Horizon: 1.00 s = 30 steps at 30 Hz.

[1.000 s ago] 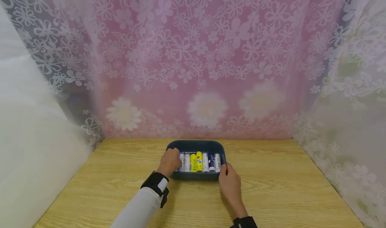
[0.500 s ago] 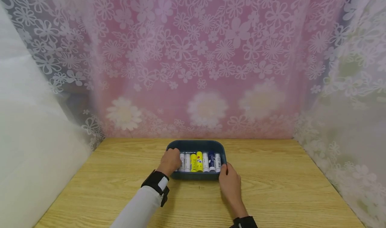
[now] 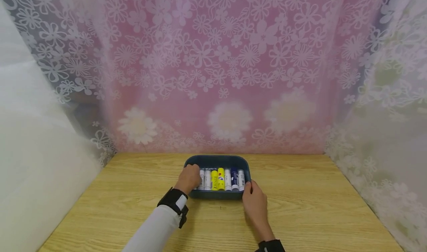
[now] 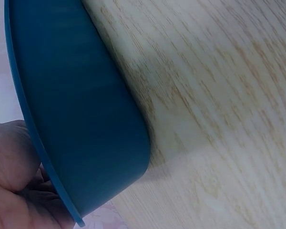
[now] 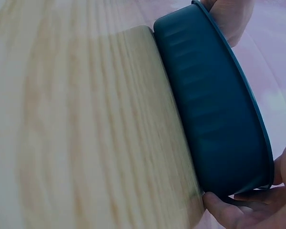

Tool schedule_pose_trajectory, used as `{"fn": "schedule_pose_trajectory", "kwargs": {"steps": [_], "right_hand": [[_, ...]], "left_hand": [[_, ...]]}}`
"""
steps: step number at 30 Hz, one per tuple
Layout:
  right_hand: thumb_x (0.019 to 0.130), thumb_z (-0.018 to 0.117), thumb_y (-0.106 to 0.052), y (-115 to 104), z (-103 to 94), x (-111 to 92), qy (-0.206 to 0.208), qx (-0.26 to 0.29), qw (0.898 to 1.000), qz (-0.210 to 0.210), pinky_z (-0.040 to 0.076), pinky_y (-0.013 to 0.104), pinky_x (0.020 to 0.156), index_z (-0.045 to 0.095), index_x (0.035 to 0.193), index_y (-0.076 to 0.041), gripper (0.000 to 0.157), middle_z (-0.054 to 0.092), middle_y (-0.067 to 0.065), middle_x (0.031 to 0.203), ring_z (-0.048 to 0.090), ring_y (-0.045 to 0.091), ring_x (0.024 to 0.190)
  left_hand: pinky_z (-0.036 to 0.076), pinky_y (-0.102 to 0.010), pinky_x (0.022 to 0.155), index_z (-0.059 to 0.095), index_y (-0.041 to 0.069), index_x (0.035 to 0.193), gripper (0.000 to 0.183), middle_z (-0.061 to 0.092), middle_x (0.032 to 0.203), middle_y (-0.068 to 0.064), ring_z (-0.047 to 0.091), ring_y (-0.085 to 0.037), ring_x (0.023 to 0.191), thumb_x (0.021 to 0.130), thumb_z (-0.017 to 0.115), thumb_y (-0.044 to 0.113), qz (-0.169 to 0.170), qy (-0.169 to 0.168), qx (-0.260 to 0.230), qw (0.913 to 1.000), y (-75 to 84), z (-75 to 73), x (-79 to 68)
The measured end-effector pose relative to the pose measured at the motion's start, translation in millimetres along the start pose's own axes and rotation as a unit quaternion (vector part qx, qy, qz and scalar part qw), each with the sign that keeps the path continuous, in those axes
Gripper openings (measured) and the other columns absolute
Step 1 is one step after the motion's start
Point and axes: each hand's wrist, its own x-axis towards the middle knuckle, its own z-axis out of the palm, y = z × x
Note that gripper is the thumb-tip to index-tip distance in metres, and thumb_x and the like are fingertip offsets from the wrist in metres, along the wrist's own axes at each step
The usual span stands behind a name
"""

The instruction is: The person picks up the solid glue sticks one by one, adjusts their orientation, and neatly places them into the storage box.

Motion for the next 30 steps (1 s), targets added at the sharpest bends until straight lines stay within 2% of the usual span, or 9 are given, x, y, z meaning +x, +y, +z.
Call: {"fn": "schedule_pose_trajectory", "kwargs": {"steps": [7,8,10,12,14,16,22,30], "right_hand": [[0.108,0.038,-0.025,-2,-2.9,2,-0.019,-0.005,1.000,-0.006,0.053,0.057,0.091,0.063,0.131,0.000,0.042,0.069,0.023,0.123,0.065,0.037,0.110],[0.108,0.039,-0.025,-2,-4.3,4,-0.023,-0.010,1.000,-0.004,0.054,0.053,0.086,0.064,0.128,0.000,0.041,0.070,0.023,0.116,0.066,0.035,0.103],[0.107,0.040,-0.022,-2,-8.1,8,-0.032,-0.027,0.999,-0.010,0.054,0.045,0.073,0.067,0.115,0.001,0.037,0.070,0.019,0.099,0.065,0.030,0.087],[0.106,0.040,-0.020,-3,-12.7,13,-0.045,-0.045,0.998,-0.014,0.047,0.036,0.061,0.066,0.099,-0.001,0.033,0.063,0.013,0.081,0.057,0.023,0.072],[0.105,0.041,-0.019,-4,-17.4,18,-0.063,-0.061,0.996,-0.024,0.038,0.029,0.056,0.060,0.086,-0.004,0.031,0.053,0.006,0.071,0.049,0.019,0.064],[0.103,0.041,-0.017,-6,-21.8,21,-0.078,-0.079,0.993,-0.035,0.036,0.028,0.054,0.055,0.078,-0.006,0.031,0.049,0.004,0.066,0.047,0.017,0.060],[0.100,0.043,-0.015,-11,-31.7,22,-0.101,-0.115,0.987,-0.042,0.035,0.028,0.049,0.049,0.067,-0.009,0.034,0.046,0.003,0.060,0.046,0.017,0.054],[0.097,0.043,-0.013,-15,-34.7,24,-0.111,-0.144,0.982,-0.059,0.035,0.027,0.047,0.046,0.062,-0.011,0.035,0.045,0.002,0.057,0.044,0.016,0.051]], "left_hand": [[0.061,-0.045,0.076,0.073,-0.004,0.101,0.014,0.071,0.099,-0.020,0.071,-0.034,0.094,0.092,0.070,0.006,-0.002,0.002,-0.002,1.0000,-1.2,1.8,-0.3],[0.061,-0.046,0.075,0.073,-0.004,0.101,0.014,0.071,0.098,-0.020,0.071,-0.034,0.093,0.092,0.070,0.006,0.000,0.001,-0.001,1.0000,-1.1,2.2,-0.3],[0.062,-0.046,0.074,0.073,-0.004,0.100,0.014,0.072,0.096,-0.019,0.071,-0.034,0.092,0.091,0.070,0.006,0.008,0.003,0.004,1.0000,-0.4,2.7,-0.3],[0.062,-0.046,0.074,0.073,-0.004,0.100,0.014,0.072,0.095,-0.019,0.071,-0.034,0.091,0.091,0.071,0.007,0.013,0.005,0.009,0.9999,0.8,2.9,-0.1],[0.062,-0.046,0.074,0.073,-0.003,0.099,0.014,0.072,0.094,-0.018,0.071,-0.033,0.090,0.089,0.073,0.007,0.014,0.009,0.017,0.9997,2.2,3.0,-0.1],[0.062,-0.046,0.075,0.074,-0.003,0.098,0.014,0.072,0.094,-0.018,0.071,-0.033,0.091,0.090,0.073,0.008,0.012,0.008,0.022,0.9997,2.7,4.5,0.9],[0.062,-0.045,0.073,0.074,-0.002,0.100,0.015,0.072,0.094,-0.017,0.072,-0.033,0.091,0.090,0.073,0.010,0.017,0.006,0.030,0.9994,2.4,12.5,3.1],[0.062,-0.045,0.070,0.073,-0.002,0.099,0.014,0.072,0.094,-0.018,0.072,-0.033,0.089,0.090,0.072,0.009,0.025,0.012,0.033,0.9991,2.3,9.3,0.8]]}}
